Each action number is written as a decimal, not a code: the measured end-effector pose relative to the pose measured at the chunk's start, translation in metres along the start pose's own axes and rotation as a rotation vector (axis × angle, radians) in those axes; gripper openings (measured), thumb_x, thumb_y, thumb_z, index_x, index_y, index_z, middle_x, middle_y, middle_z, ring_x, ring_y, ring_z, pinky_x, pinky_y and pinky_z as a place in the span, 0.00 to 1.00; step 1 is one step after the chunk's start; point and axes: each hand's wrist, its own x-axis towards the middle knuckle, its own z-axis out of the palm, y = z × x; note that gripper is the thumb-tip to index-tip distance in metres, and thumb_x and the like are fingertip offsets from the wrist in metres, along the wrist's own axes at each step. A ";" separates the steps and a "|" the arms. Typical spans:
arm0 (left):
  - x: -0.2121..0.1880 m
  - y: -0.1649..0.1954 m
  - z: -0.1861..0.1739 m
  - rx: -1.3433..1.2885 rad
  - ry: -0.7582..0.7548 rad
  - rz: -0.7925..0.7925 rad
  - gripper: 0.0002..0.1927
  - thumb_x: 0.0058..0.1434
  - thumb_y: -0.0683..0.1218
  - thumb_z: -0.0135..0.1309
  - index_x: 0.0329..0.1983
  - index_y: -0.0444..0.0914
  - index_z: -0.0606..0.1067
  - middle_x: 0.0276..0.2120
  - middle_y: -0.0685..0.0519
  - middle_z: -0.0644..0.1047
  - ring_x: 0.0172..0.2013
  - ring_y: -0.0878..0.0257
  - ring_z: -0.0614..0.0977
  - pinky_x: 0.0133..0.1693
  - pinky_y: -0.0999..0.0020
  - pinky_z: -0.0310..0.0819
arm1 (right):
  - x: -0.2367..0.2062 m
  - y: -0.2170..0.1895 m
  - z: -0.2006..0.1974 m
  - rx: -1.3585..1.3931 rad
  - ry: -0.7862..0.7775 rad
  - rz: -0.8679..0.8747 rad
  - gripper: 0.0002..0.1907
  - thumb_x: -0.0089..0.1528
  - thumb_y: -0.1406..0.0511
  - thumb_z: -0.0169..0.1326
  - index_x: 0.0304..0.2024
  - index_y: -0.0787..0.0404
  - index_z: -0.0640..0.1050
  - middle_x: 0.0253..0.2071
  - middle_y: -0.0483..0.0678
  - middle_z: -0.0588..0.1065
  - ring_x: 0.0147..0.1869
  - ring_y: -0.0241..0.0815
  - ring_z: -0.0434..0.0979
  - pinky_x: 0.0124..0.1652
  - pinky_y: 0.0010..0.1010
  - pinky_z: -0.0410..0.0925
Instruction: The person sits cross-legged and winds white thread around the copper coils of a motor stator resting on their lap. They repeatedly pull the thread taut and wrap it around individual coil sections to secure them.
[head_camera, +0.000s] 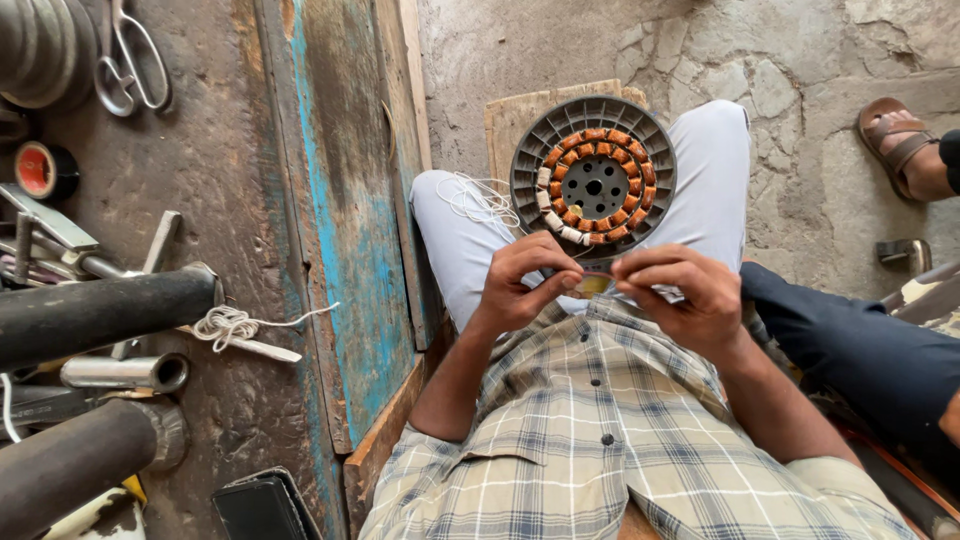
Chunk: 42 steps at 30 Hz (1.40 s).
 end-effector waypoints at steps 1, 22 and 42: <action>0.000 0.001 0.000 0.030 0.005 -0.004 0.05 0.65 0.42 0.62 0.41 0.36 0.79 0.34 0.51 0.81 0.36 0.63 0.80 0.39 0.67 0.74 | 0.001 -0.001 -0.001 -0.010 0.027 -0.015 0.11 0.58 0.74 0.66 0.38 0.65 0.75 0.39 0.57 0.80 0.44 0.45 0.85 0.43 0.32 0.78; 0.004 0.004 0.006 0.567 0.106 0.099 0.05 0.62 0.42 0.66 0.37 0.38 0.80 0.30 0.54 0.80 0.31 0.62 0.78 0.34 0.64 0.71 | 0.005 0.017 0.004 -0.243 0.180 0.024 0.11 0.63 0.77 0.67 0.38 0.64 0.76 0.43 0.54 0.82 0.44 0.42 0.83 0.45 0.30 0.71; -0.008 -0.009 0.021 0.850 0.080 0.124 0.08 0.61 0.47 0.67 0.37 0.40 0.80 0.31 0.56 0.75 0.35 0.61 0.74 0.37 0.62 0.70 | -0.010 0.027 0.004 -0.302 0.212 -0.044 0.13 0.64 0.75 0.67 0.38 0.62 0.73 0.41 0.54 0.82 0.40 0.43 0.83 0.46 0.33 0.70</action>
